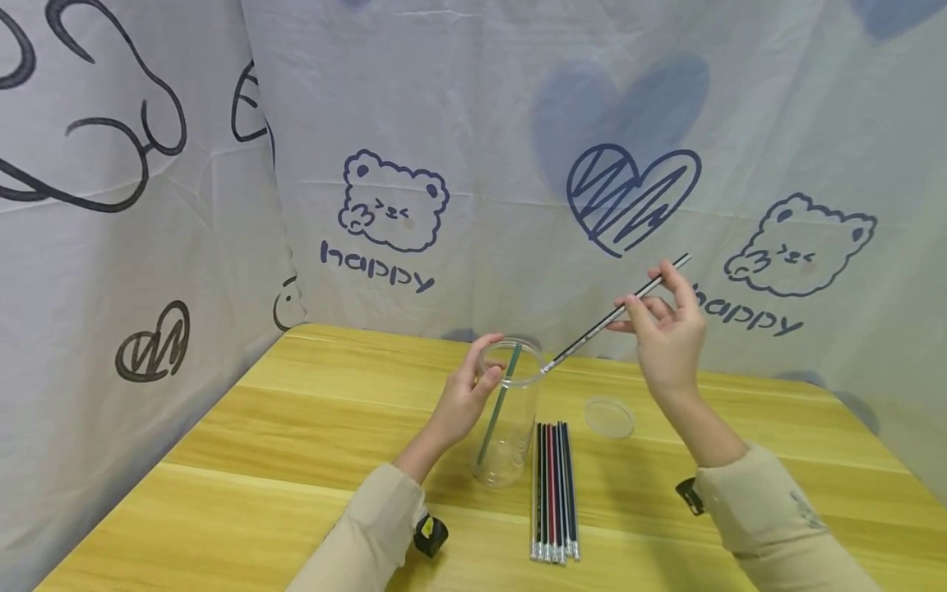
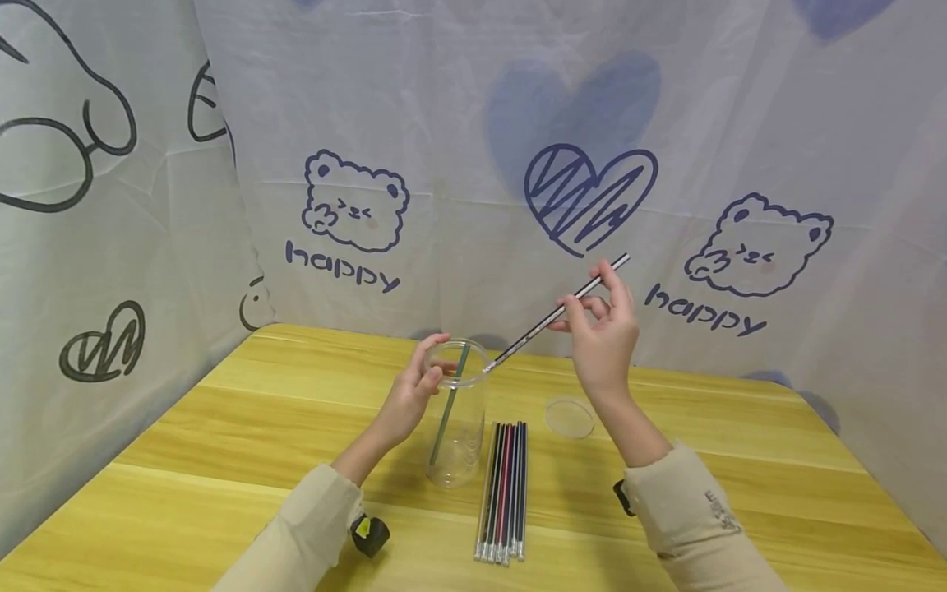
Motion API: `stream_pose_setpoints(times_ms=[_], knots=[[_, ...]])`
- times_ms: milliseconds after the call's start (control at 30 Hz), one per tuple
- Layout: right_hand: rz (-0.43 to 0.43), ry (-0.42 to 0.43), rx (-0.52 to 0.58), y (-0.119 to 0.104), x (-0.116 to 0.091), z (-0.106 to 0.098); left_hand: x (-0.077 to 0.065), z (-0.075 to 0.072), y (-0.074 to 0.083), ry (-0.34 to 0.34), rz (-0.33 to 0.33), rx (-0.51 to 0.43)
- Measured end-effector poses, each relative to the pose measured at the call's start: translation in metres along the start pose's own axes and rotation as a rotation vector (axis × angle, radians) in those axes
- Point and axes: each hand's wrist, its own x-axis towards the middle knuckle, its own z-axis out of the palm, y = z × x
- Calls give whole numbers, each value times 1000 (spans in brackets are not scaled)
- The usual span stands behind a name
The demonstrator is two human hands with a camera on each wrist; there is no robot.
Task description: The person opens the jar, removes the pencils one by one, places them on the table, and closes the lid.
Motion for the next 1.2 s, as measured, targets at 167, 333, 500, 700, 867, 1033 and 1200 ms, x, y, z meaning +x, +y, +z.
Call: stream_pose_setpoints(times_ms=[167,333,500,700,867,1033,1200], knots=[[23,-9,-27,3,-3,-3,0,0,-1,-5,6,-6],[45,-25,-39,8,-8,-5,-1,0,0,-3,0,3],[71,-40,-23,15,-13,-8,-1,-1,1,-6,-5,2],[93,-61,-46,22,-20,-9,0,-1,0,-6,-3,4],[126,-82,-80,27,-27,-10,0,-1,0,-3,1,4],[185,-105,-83,36,-33,-11,0,-1,0,-5,-3,6],[222,-144,-117,44,-38,-12,0,-1,-1,-5,-2,4]])
